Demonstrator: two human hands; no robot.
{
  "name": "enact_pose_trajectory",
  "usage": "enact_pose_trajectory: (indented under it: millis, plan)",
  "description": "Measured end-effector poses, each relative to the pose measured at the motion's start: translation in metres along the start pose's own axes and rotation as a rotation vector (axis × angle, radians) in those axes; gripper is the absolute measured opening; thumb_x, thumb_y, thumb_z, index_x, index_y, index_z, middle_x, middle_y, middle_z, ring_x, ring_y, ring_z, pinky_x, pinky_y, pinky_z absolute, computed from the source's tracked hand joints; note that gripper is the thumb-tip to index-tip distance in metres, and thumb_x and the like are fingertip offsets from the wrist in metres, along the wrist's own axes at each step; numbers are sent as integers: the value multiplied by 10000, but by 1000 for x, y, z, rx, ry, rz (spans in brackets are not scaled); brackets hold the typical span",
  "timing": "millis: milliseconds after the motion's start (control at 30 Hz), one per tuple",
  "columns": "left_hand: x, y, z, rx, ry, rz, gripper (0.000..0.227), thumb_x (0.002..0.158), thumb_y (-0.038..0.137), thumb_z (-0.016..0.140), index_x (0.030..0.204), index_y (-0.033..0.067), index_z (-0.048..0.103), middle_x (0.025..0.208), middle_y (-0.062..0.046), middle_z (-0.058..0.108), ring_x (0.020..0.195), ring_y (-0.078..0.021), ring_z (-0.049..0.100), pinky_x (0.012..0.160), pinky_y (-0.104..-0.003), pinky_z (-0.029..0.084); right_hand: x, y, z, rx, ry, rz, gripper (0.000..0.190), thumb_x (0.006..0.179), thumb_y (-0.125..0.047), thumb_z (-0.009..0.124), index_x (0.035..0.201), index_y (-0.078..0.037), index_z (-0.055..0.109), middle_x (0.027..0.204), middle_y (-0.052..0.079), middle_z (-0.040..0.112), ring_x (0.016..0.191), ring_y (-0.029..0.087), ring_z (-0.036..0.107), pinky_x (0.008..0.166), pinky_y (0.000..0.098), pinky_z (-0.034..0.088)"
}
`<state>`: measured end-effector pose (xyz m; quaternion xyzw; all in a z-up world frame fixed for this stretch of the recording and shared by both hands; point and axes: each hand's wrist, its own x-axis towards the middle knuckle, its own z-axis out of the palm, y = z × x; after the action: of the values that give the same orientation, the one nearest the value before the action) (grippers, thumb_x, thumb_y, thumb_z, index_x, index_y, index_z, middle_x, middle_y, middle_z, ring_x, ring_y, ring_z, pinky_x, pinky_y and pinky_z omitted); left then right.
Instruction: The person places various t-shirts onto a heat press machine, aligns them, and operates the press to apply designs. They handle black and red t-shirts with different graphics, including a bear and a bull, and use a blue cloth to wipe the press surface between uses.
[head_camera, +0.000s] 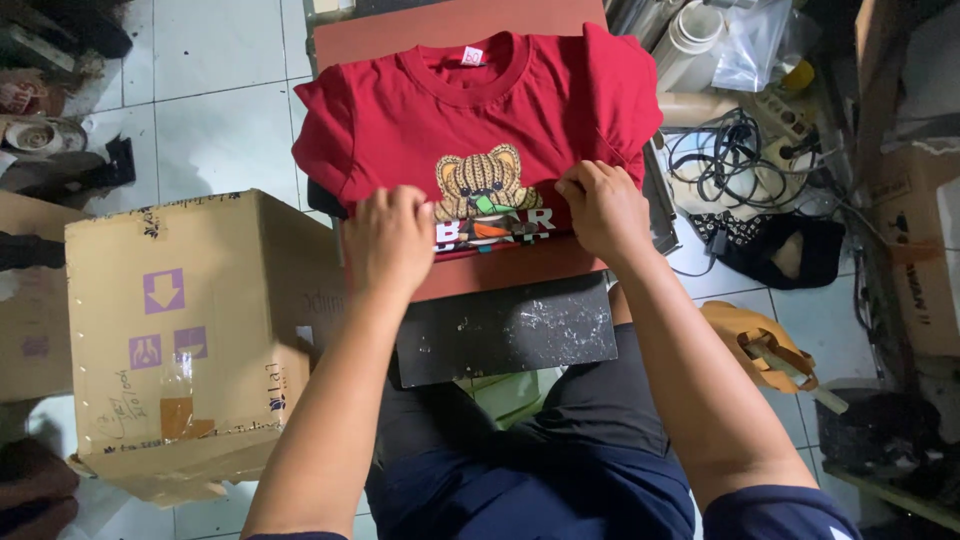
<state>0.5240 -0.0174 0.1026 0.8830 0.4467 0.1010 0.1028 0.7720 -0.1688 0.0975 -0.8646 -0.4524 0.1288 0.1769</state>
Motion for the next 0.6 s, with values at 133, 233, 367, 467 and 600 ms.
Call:
enact_pose_trajectory:
  millis: [133,233,367,467,600]
  plan:
    - [5,36,4,-125,108,249,314,970,445,681,1185,216,678,1057,-75,661,1049,-363,636,866,-533,474,1,10,5,50,9,-15,163,1038,-379,600,1100,-239,655,1023,20,625,1082,280,616,834,526,579]
    - [19,32,35,-114,-13,261,292,961,506,619,1133,277,676,1014,-23,664,1052,-320,637,928,-536,487,3,12,2,73,-3,-12,146,1037,-368,605,1111,-256,664,1042,11,636,1108,273,614,853,523,578]
    - [28,18,22,-299,-83,157,163,941,425,724,979,267,743,916,-30,712,971,-339,695,860,-488,547,5,10,-4,124,-40,9,150,1017,-337,630,1104,-222,669,1054,40,663,1143,300,618,867,543,565]
    - [24,3,16,-249,-115,135,143,952,405,708,991,273,749,930,-19,706,979,-345,695,894,-500,537,7,16,1,153,-23,2,153,1004,-343,646,1081,-213,669,1027,50,674,1124,313,630,849,542,559]
    - [13,-6,8,-274,-106,239,128,971,372,685,1045,284,742,928,-14,688,983,-341,699,978,-506,510,10,13,12,124,55,-165,230,947,-336,718,1094,-158,710,957,140,698,1011,411,661,851,563,555]
